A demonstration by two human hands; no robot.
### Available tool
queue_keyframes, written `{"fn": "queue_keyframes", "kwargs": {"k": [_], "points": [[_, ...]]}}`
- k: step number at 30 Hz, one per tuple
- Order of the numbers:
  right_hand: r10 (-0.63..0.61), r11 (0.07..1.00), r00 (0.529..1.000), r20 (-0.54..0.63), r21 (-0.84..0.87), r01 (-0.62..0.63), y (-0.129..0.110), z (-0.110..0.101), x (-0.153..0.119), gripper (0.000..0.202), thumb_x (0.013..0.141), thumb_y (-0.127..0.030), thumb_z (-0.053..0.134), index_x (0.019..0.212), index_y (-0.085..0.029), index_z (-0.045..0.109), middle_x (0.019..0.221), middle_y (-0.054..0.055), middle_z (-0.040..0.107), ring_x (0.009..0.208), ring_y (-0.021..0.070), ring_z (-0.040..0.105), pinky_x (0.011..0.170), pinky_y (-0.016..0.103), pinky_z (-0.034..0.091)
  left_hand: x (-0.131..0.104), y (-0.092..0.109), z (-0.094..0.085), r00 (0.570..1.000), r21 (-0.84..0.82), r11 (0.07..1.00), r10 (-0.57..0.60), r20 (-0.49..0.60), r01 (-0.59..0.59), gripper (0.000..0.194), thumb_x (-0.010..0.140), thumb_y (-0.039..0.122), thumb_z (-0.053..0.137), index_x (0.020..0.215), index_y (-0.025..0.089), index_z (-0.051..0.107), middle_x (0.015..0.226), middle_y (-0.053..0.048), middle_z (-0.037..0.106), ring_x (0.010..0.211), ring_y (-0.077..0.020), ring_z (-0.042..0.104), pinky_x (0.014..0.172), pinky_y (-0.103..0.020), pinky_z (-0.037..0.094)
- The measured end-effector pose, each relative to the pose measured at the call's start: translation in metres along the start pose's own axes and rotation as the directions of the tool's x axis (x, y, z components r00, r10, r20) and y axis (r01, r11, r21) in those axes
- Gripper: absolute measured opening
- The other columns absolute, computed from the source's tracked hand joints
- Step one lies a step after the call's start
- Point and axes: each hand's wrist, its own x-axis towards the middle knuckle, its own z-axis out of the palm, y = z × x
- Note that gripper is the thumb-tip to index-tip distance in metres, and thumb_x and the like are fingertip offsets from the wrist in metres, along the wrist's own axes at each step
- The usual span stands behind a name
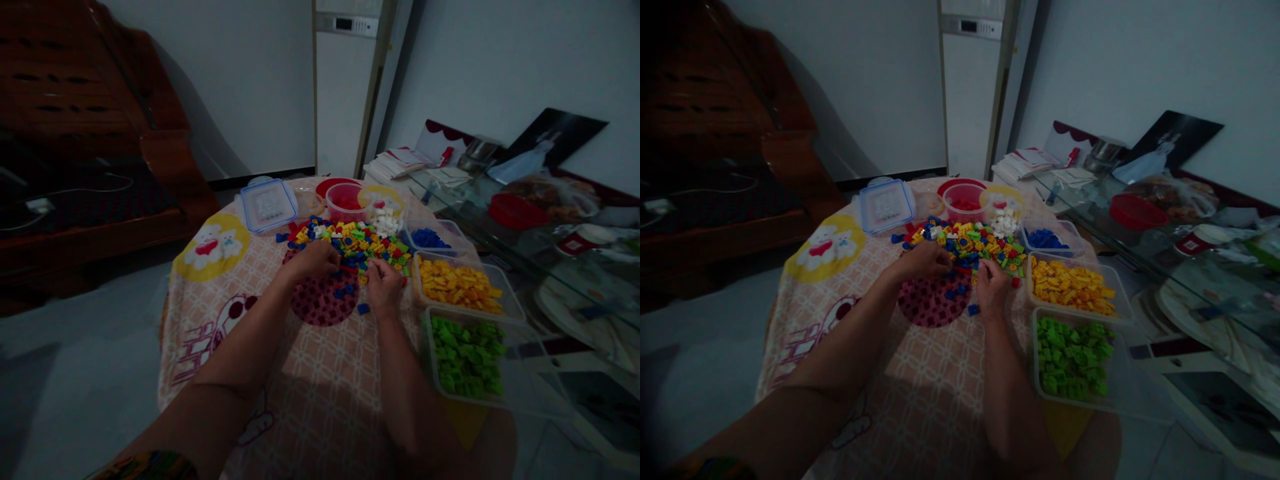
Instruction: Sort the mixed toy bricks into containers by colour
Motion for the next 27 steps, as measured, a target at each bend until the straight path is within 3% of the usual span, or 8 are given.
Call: {"fn": "queue_keyframes", "kwargs": {"k": [7,13,17,23,27], "points": [[-0.017,1.000,1.000,0.000,-0.017,0.017,0.001,-0.002,0.001,0.034,0.086,-0.044,0.055,0.088,-0.018,0.078,0.071,0.005,0.075,0.063,0.0214,0.067,0.067,0.033,0.054,-0.003,0.029,0.012,0.982,0.254,0.966,0.002,0.190,-0.052,0.021,0.073,0.014,0.070,0.086,0.020,0.085,0.080,-0.005,0.079,0.071,-0.0171,0.068,0.064,-0.023,0.045],[0.053,0.998,0.986,-0.155,0.037,-0.048,-0.003,-0.004,0.001,0.039,0.088,-0.046,0.054,0.096,-0.016,0.078,0.068,0.005,0.074,0.067,0.0229,0.070,0.072,0.034,0.055,-0.007,0.041,0.012,0.976,0.341,0.939,-0.034,0.217,-0.043,0.023,0.077,0.015,0.065,0.090,0.017,0.084,0.085,-0.010,0.078,0.075,-0.0207,0.069,0.067,-0.027,0.047],[0.085,0.996,0.973,-0.213,0.048,-0.077,-0.003,-0.006,0.002,0.040,0.087,-0.047,0.055,0.096,-0.016,0.078,0.069,0.006,0.075,0.067,0.0230,0.070,0.073,0.035,0.056,-0.008,0.042,0.015,0.979,0.349,0.936,-0.016,0.203,-0.057,0.019,0.075,0.013,0.065,0.081,0.014,0.082,0.077,-0.012,0.075,0.072,-0.0224,0.068,0.067,-0.029,0.048],[0.102,0.994,0.973,-0.209,0.060,-0.091,-0.001,-0.006,0.002,0.040,0.086,-0.047,0.056,0.095,-0.015,0.078,0.076,0.008,0.078,0.069,0.0232,0.071,0.073,0.035,0.056,-0.004,0.026,0.014,0.991,0.074,0.996,0.033,0.132,-0.043,0.013,0.067,0.011,0.069,0.068,0.020,0.079,0.066,-0.002,0.073,0.063,-0.0165,0.065,0.061,-0.024,0.045],[0.106,0.994,0.972,-0.208,0.057,-0.096,0.001,-0.005,0.002,0.038,0.086,-0.046,0.055,0.095,-0.016,0.078,0.074,0.006,0.077,0.069,0.0230,0.071,0.074,0.035,0.056,0.003,0.006,0.007,1.000,-0.201,0.980,-0.019,-0.018,0.015,0.012,0.070,0.017,0.068,0.073,0.019,0.079,0.062,0.002,0.072,0.056,-0.0124,0.062,0.059,-0.021,0.046]]}}
